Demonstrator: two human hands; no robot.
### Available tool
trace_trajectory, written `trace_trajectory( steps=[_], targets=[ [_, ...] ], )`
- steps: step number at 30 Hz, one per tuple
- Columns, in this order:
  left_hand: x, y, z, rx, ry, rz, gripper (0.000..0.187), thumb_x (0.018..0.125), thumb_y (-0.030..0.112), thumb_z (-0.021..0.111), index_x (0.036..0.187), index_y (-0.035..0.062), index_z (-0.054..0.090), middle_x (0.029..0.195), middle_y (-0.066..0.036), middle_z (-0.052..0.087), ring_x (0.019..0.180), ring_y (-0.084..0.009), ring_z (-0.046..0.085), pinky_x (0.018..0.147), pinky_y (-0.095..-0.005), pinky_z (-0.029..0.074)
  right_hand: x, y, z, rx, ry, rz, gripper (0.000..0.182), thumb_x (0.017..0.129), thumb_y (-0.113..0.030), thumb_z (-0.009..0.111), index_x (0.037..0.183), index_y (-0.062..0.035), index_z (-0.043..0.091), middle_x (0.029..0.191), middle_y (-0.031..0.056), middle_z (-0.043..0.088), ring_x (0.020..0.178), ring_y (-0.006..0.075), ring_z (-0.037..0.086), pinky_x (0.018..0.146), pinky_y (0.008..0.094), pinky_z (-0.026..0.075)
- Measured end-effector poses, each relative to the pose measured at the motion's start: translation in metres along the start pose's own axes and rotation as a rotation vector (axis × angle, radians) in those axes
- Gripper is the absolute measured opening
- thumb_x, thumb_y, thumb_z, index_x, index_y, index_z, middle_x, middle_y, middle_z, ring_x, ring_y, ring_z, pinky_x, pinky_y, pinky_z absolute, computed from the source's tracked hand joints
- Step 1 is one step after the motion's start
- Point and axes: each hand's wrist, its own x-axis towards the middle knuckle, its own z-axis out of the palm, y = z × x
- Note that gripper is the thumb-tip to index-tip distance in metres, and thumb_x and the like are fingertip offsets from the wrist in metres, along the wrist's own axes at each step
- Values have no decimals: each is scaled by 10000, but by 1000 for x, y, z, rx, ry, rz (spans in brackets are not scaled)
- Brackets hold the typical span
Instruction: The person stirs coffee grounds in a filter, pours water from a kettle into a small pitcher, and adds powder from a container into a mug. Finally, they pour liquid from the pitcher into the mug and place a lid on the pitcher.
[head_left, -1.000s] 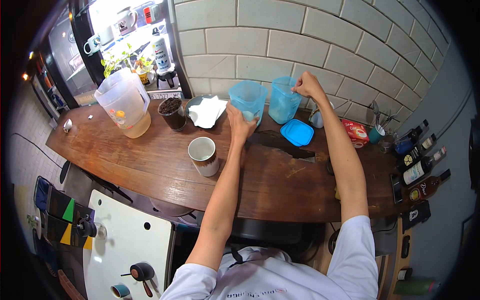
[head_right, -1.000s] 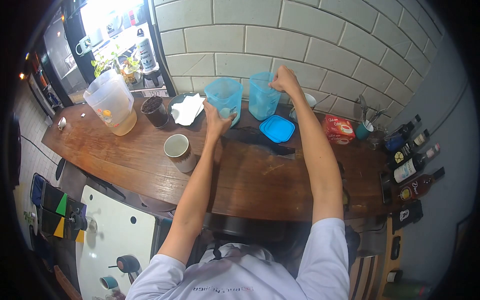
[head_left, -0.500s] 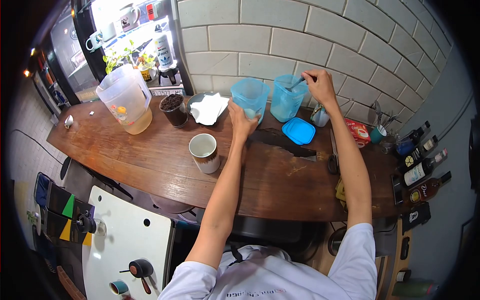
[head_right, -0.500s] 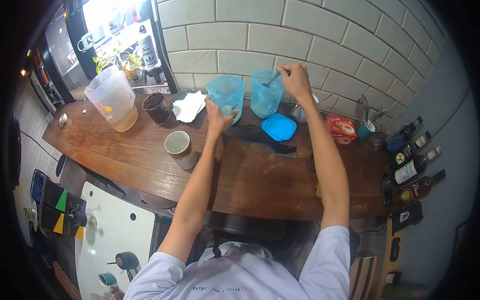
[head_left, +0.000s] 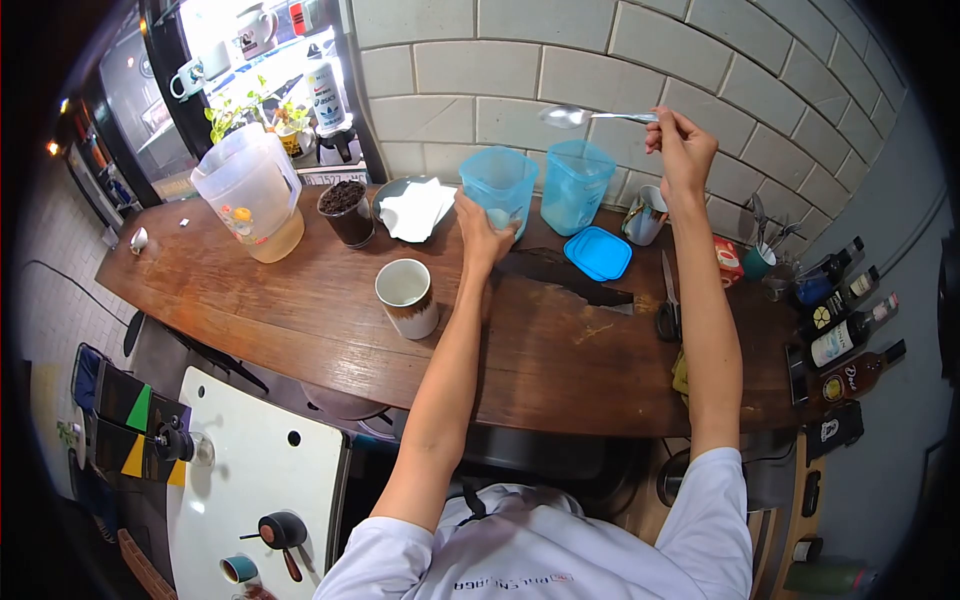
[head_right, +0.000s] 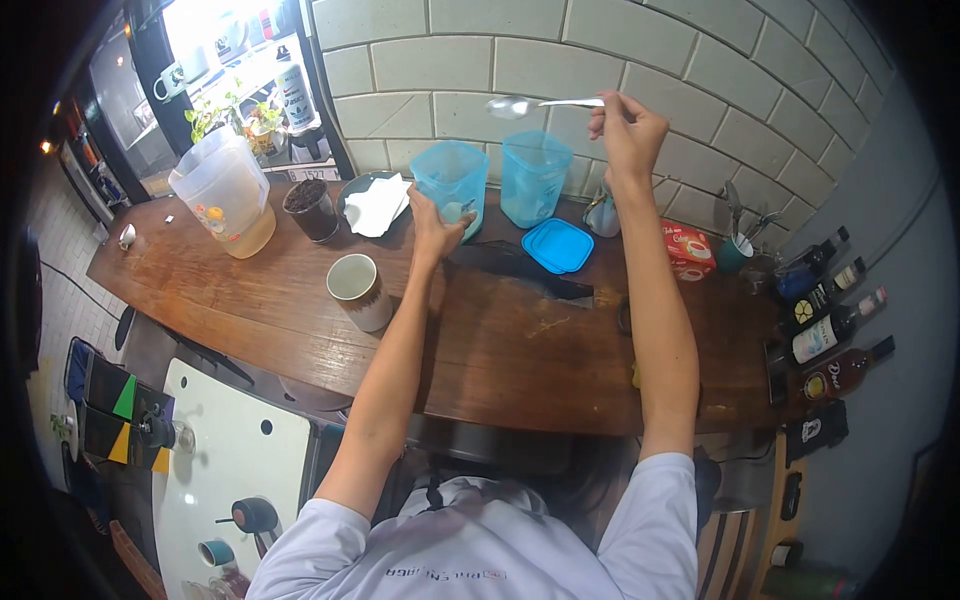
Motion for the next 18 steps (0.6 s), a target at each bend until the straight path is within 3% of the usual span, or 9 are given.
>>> trace_trajectory(
  steps=[5, 7, 8, 10, 11, 13, 14, 18],
  targets=[
    [-1, 2, -2, -9, -10, -15, 1035, 586, 109, 876, 1371, -94, 231, 1302, -307, 388, 1232, -471, 418, 1056, -489, 370, -23, -7, 31, -56, -285, -11, 182, 948, -104, 640, 949, 58, 725, 717, 68, 652, 545, 92, 561, 482, 237, 453],
    [-1, 3, -2, -5, -7, -2, 1033, 588, 108, 876, 1372, -92, 233, 1300, -306, 391, 1232, -470, 419, 1056, -489, 370, -33, -5, 45, -335, -452, -138, 178, 900, -122, 660, 912, 36, 741, 711, 119, 693, 561, 141, 626, 517, 299, 482],
    [-2, 3, -2, -10, 1, 10, 1031, 582, 118, 885, 1368, -85, 250, 1283, -279, 390, 1226, -443, 419, 1053, -473, 372, -36, -2, 52, -334, -451, -137, 178, 900, -122, 660, 912, 36, 741, 711, 119, 693, 561, 141, 626, 517, 299, 482],
    [-5, 6, -3, -13, 8, 21, 1029, 575, 127, 895, 1364, -79, 267, 1266, -253, 390, 1220, -416, 419, 1049, -458, 374, -45, 9, 64, -441, -531, -328, 157, 867, -117, 662, 921, 8, 739, 770, 186, 696, 640, 277, 671, 606, 370, 506],
    [-6, 8, -2, -16, 10, 41, 1018, 575, 108, 887, 1363, -73, 268, 1260, -251, 394, 1210, -420, 427, 1043, -460, 378, -48, 13, 69, -438, -531, -327, 157, 867, -117, 662, 921, 8, 739, 770, 186, 696, 640, 277, 671, 606, 370, 506],
    [-10, 12, -1, -14, 15, 61, 1007, 575, 90, 879, 1361, -68, 269, 1254, -250, 399, 1201, -424, 435, 1036, -461, 382, -54, 21, 77, -505, -639, -317, 152, 836, -99, 663, 925, -1, 736, 814, 235, 668, 751, 404, 653, 687, 425, 505],
    [-12, 15, 0, -31, 17, 84, 1000, 577, 76, 871, 1362, -65, 267, 1257, -253, 400, 1203, -428, 437, 1037, -464, 382, -55, 33, 80, -512, -676, -404, 129, 847, -57, 667, 937, 10, 731, 760, 204, 656, 620, 308, 606, 596, 380, 460],
    [-21, 26, -3, -76, 49, 139, 969, 578, 4, 820, 1376, -45, 272, 1271, -265, 412, 1210, -460, 433, 1035, -483, 384, -62, 53, 85, -550, -723, -521, 117, 844, -48, 659, 913, 22, 725, 762, 213, 649, 644, 363, 611, 593, 403, 456]
  ],
)
